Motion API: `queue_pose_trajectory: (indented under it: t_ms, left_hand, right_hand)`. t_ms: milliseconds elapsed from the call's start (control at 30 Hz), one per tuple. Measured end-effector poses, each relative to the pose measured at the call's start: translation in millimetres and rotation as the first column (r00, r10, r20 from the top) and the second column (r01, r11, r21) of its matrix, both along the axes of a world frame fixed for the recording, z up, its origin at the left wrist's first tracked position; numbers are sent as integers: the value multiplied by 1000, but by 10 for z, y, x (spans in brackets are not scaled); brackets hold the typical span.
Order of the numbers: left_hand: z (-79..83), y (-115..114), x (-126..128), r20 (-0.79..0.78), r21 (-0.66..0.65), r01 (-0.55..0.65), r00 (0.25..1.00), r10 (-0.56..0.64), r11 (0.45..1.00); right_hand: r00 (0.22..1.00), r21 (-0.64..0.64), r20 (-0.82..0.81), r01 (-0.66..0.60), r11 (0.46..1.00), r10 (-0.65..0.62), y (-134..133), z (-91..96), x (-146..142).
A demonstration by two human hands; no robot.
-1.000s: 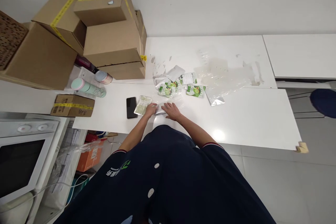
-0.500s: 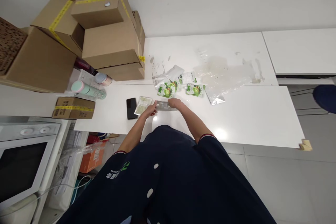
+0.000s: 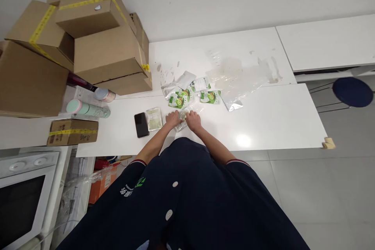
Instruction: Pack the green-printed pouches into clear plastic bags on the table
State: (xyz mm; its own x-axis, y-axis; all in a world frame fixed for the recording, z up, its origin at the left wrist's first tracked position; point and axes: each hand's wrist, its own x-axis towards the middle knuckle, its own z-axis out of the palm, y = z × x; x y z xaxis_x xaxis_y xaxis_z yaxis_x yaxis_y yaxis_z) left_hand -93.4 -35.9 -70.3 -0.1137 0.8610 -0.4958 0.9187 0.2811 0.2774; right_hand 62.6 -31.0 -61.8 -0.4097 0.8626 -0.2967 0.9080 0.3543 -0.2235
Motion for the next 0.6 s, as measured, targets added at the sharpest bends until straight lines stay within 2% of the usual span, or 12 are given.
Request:
queue_pose_trajectory:
  t_ms: [67, 133, 233, 333, 400, 500, 567, 600]
  left_hand:
    - [-34, -159, 57, 60, -125, -34, 997, 42, 992]
    - [-81, -340, 111, 128, -207, -32, 990, 60, 978]
    - [-146, -518, 193, 162, -154, -54, 984, 80, 987]
    - [-186, -493, 255, 292, -3, -203, 936, 195, 979]
    - [-206, -402, 275, 442, 50, -382, 837, 323, 923]
    - [-238, -292, 285, 590, 15, -554, 677, 439, 833]
    - [-255, -286, 297, 619, -42, -566, 632, 467, 823]
    - [-257, -304, 305, 623, -64, -562, 623, 473, 825]
  right_hand:
    - [981, -139, -37, 184, 973, -190, -193, -77, 156]
    - [925, -247, -82, 342, 907, -371, -306, -173, 272]
    - [821, -321, -179, 472, 821, -542, -293, -293, 352]
    - [742, -407, -223, 518, 752, -632, -180, -329, 355]
    - [686, -483, -258, 519, 706, -681, -127, -309, 341]
    - [521, -636, -323, 499, 589, -790, -98, -255, 315]
    - [427, -699, -335, 485, 525, -840, -86, -228, 296]
    - [402, -709, -337, 486, 510, -851, -78, -221, 287]
